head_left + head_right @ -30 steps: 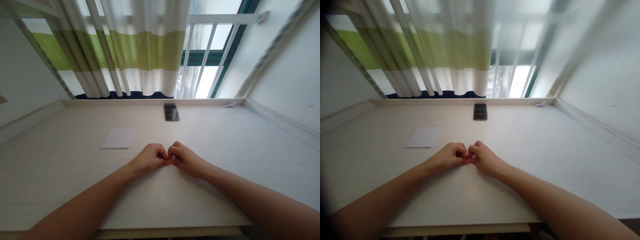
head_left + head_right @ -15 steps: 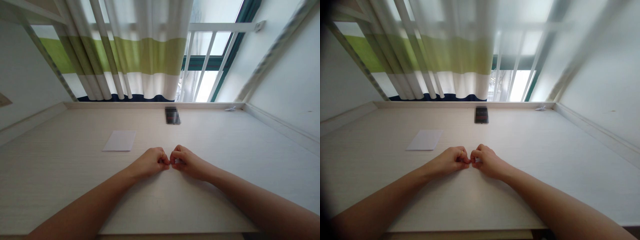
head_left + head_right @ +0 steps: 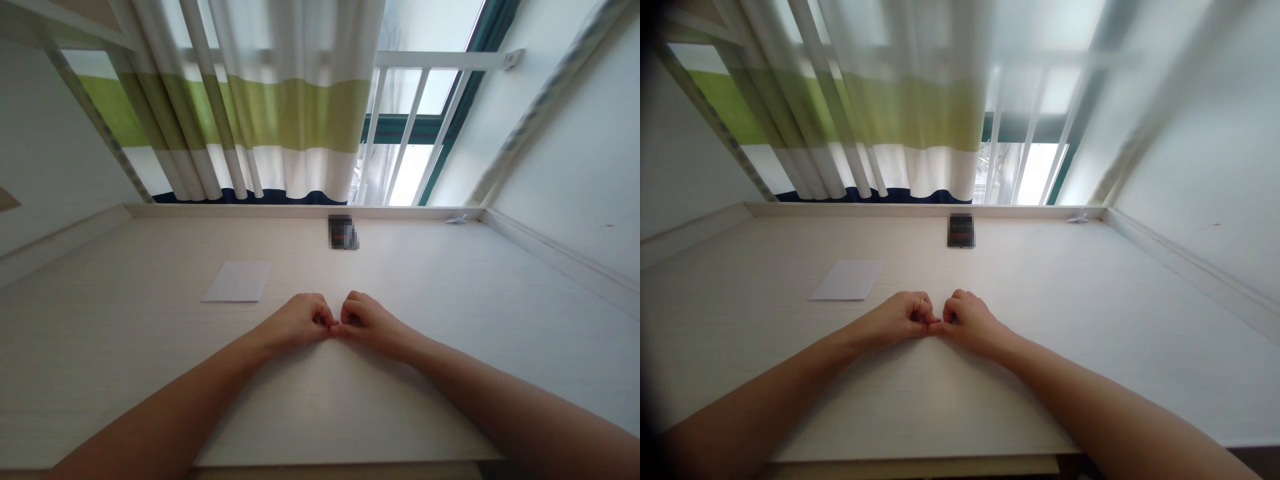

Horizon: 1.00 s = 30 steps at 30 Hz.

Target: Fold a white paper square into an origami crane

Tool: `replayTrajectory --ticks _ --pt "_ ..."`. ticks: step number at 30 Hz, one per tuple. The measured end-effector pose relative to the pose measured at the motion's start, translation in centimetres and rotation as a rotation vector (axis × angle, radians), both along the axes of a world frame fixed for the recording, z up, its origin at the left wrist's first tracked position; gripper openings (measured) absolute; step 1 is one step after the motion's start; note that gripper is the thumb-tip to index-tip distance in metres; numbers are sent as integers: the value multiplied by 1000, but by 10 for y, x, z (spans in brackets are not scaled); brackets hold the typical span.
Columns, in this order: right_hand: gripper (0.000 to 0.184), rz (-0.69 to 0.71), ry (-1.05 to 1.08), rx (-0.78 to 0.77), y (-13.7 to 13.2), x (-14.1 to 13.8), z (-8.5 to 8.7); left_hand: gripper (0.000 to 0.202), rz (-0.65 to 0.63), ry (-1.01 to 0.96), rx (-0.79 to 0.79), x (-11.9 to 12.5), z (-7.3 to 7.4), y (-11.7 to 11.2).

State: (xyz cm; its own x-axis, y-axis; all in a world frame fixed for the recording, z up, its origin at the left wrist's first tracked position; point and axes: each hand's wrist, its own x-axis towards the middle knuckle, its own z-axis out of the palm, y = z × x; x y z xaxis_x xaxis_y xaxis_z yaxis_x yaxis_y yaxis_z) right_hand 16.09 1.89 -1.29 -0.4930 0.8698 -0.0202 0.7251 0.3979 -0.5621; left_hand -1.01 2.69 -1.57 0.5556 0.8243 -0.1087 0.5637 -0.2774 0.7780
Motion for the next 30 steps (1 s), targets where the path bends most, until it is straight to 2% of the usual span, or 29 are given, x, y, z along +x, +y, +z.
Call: replayTrajectory --ticks 3,7,15,22,24,26,28,30 --pt "17 -32 -46 57 -1 -6 -5 21 -32 9 31 2 2 0" --pt "10 -41 -54 26 0 -7 -5 10 -49 46 30 2 4 -1" --pt "8 -19 -28 -9 -1 -4 1 11 -18 39 28 -2 1 -3" --pt "15 71 80 -82 -2 10 7 20 -96 153 245 -5 5 -6" --pt "19 99 128 -126 -1 15 9 21 -107 170 266 -5 6 -6" --pt "14 69 152 -146 0 18 10 21 -108 152 257 -5 5 -6" --pt "8 17 145 -116 -1 18 9 20 -105 117 251 -5 3 -5" --pt "11 15 119 -54 -4 16 6 19 -102 83 253 -6 1 -5"
